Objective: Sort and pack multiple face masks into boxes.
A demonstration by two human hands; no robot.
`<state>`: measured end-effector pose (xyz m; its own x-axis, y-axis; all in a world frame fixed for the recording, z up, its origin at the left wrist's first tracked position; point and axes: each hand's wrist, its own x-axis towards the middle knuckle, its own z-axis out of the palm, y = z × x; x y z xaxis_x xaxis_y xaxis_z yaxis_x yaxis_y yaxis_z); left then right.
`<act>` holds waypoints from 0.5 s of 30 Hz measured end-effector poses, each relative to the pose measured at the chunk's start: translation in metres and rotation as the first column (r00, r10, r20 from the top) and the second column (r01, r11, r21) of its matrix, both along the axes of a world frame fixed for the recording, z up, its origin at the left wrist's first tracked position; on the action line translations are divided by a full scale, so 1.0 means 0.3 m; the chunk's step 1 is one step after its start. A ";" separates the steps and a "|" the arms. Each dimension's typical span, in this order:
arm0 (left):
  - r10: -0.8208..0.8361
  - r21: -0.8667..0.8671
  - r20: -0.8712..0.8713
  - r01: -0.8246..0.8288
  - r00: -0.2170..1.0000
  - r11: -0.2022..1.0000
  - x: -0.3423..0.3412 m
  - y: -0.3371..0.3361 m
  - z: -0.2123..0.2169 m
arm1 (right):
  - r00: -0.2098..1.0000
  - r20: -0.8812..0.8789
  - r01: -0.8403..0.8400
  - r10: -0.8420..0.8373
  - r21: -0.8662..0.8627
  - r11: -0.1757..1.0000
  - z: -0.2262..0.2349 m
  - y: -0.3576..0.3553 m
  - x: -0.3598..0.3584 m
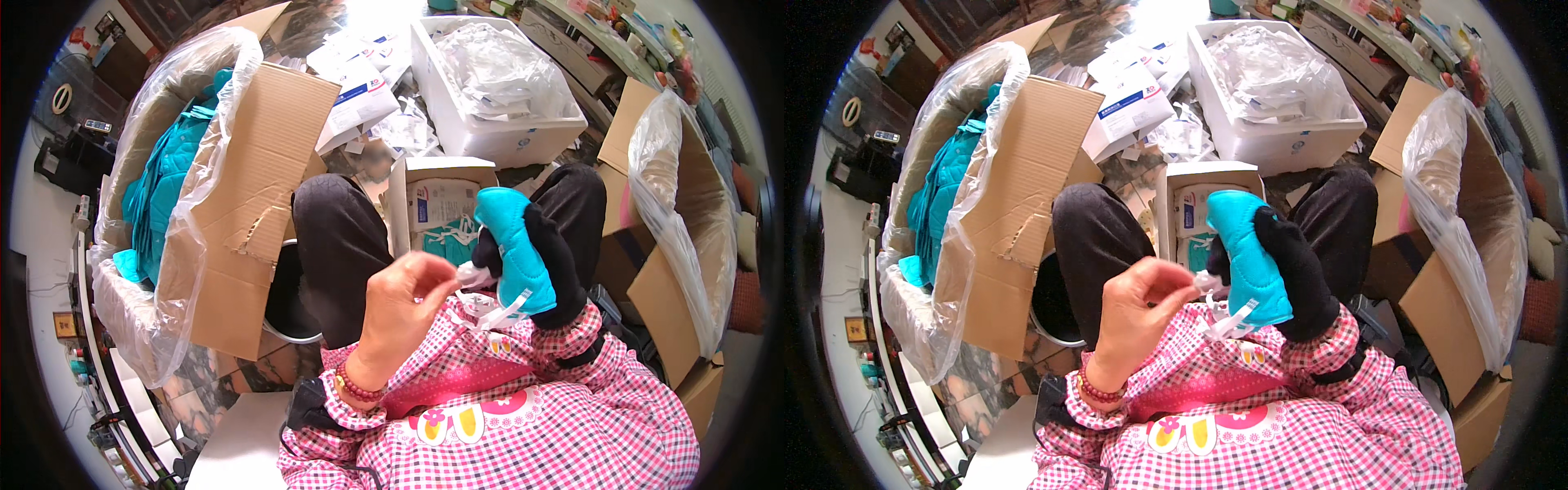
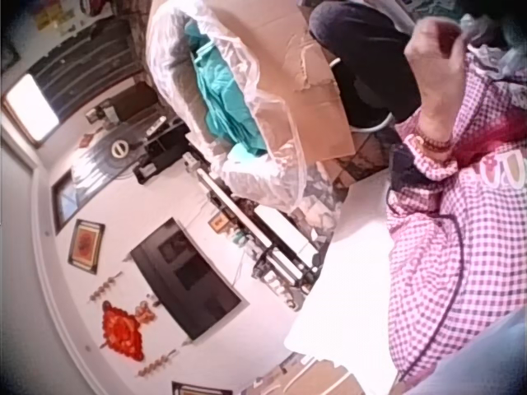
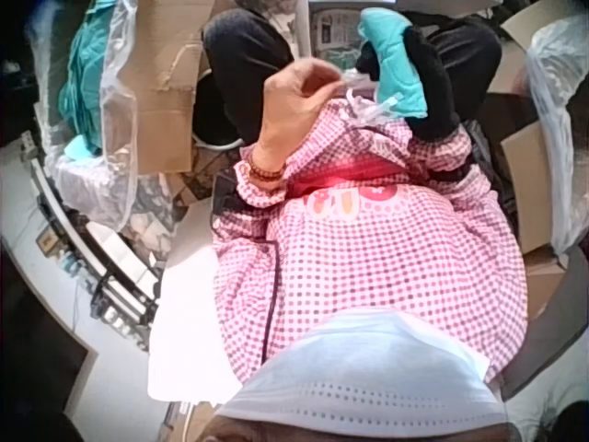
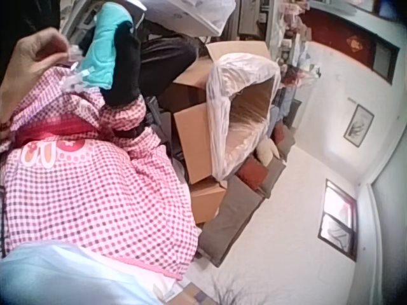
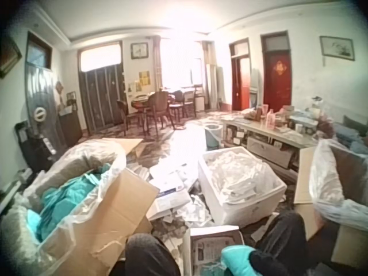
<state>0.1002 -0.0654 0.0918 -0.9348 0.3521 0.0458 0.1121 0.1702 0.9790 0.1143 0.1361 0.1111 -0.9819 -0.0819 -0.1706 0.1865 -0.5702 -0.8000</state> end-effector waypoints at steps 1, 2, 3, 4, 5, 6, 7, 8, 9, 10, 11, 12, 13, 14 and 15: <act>-0.087 -0.085 -0.012 0.086 0.996 0.993 0.009 -0.015 -0.006 | 0.999 0.025 -0.031 0.028 0.120 0.992 0.010 0.005 -0.005; -0.147 -0.136 -0.015 0.143 0.989 0.980 0.018 -0.026 0.000 | 0.989 0.132 -0.068 0.066 0.011 0.998 0.013 0.004 -0.017; -0.198 -0.189 -0.017 0.191 0.980 0.963 0.031 -0.038 -0.009 | 0.988 0.134 -0.077 0.076 0.007 0.997 0.033 -0.003 -0.024; -0.247 -0.227 -0.063 0.227 0.967 0.947 0.044 -0.051 -0.018 | 0.978 0.190 -0.144 0.086 0.321 0.936 0.063 -0.014 -0.030; -0.302 -0.265 -0.105 0.266 0.948 0.927 0.056 -0.069 -0.024 | 0.968 0.241 -0.207 0.073 0.597 0.775 0.081 -0.025 -0.036; -0.307 -0.246 -0.160 0.264 0.938 0.933 0.068 -0.090 -0.030 | 0.999 0.020 -0.044 0.040 0.584 0.810 0.057 -0.018 -0.048; -0.300 -0.250 -0.155 0.257 0.941 0.934 0.087 -0.123 -0.017 | 0.995 0.090 -0.030 -0.036 0.643 0.766 0.072 0.006 -0.044; -0.303 -0.185 0.046 0.306 0.952 0.934 0.095 -0.157 0.023 | 1.000 0.003 0.015 -0.019 0.555 0.832 0.074 0.021 -0.036; -0.304 -0.108 0.242 0.337 0.921 0.935 0.109 -0.186 0.051 | 0.996 -0.086 0.049 -0.011 0.458 0.888 0.076 0.038 -0.024; -0.289 -0.097 0.240 0.319 0.927 0.943 0.128 -0.211 0.055 | 0.991 0.127 -0.016 -0.052 0.484 0.875 0.062 0.068 -0.023; -0.283 -0.098 0.242 0.314 0.928 0.944 0.142 -0.230 0.066 | 0.991 0.129 -0.023 -0.045 0.482 0.876 0.045 0.086 -0.019; -0.265 -0.071 0.298 0.298 0.917 0.952 0.155 -0.246 0.084 | 0.996 0.087 -0.018 -0.021 0.426 0.904 0.028 0.098 -0.014; -0.248 -0.044 0.352 0.280 0.903 0.959 0.170 -0.261 0.096 | 0.999 0.043 -0.016 0.000 0.369 0.929 0.016 0.113 -0.011; -0.208 -0.042 0.393 0.243 0.896 0.969 0.190 -0.277 0.098 | 0.995 0.096 -0.026 -0.019 0.447 0.894 0.008 0.135 -0.021; -0.204 -0.042 0.392 0.239 0.897 0.970 0.202 -0.289 0.107 | 0.995 0.096 -0.030 -0.015 0.446 0.894 0.003 0.148 -0.019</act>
